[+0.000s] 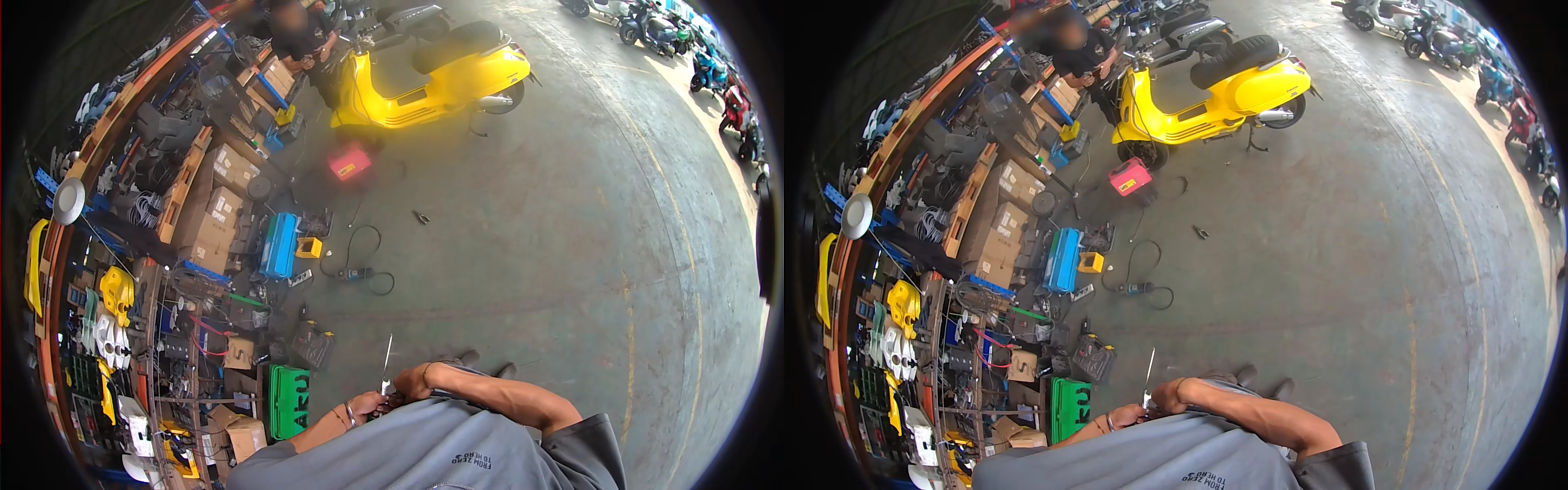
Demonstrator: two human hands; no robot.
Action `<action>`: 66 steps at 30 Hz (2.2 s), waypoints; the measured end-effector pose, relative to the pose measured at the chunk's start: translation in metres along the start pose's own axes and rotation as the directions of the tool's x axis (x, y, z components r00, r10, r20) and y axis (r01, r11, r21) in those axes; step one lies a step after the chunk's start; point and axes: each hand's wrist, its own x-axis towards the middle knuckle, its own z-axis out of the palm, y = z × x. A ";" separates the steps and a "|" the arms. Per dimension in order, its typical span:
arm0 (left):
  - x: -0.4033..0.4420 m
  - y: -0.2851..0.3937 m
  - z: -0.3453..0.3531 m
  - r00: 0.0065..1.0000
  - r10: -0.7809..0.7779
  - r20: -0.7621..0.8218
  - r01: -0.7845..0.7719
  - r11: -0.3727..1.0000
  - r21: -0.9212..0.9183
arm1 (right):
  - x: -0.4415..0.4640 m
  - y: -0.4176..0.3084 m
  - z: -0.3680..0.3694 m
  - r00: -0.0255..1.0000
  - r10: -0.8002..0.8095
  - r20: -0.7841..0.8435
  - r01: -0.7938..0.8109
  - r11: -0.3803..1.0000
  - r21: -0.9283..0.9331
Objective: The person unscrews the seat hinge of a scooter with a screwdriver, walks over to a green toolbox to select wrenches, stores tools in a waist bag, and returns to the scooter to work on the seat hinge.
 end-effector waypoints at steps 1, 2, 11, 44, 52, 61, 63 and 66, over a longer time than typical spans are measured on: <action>-0.001 0.004 0.005 1.000 0.010 0.021 -0.010 1.000 0.004 | -0.008 -0.003 0.000 0.999 -0.005 -0.039 0.005 1.000 -0.019; -0.003 0.006 0.011 1.000 0.012 0.021 -0.012 1.000 0.007 | -0.016 -0.006 0.002 0.997 -0.011 -0.074 0.009 0.999 -0.038; 0.021 -0.001 0.032 0.999 0.032 -0.040 -0.036 0.996 -0.086 | -0.053 0.013 0.024 0.963 0.092 -0.252 -0.047 0.983 0.179; 0.016 0.029 0.084 0.970 0.213 -0.115 -0.153 0.907 0.392 | -0.103 0.059 0.064 0.848 0.390 -0.360 -0.179 0.849 0.498; 0.025 0.022 0.082 0.971 0.222 -0.091 -0.186 0.936 0.300 | -0.109 0.089 0.077 0.927 0.204 -0.315 0.171 0.518 0.838; 0.012 0.036 0.100 0.947 0.317 -0.060 -0.285 0.909 0.303 | -0.117 0.089 0.071 0.948 0.154 -0.279 0.198 0.404 0.893; 0.004 0.037 0.111 0.939 0.342 -0.038 -0.311 0.890 0.333 | -0.104 0.096 0.083 0.933 0.189 -0.307 0.202 0.432 0.879; 0.013 0.042 0.099 0.968 0.247 -0.047 -0.195 0.855 0.481 | -0.106 0.095 0.078 0.950 0.181 -0.256 0.176 0.370 0.912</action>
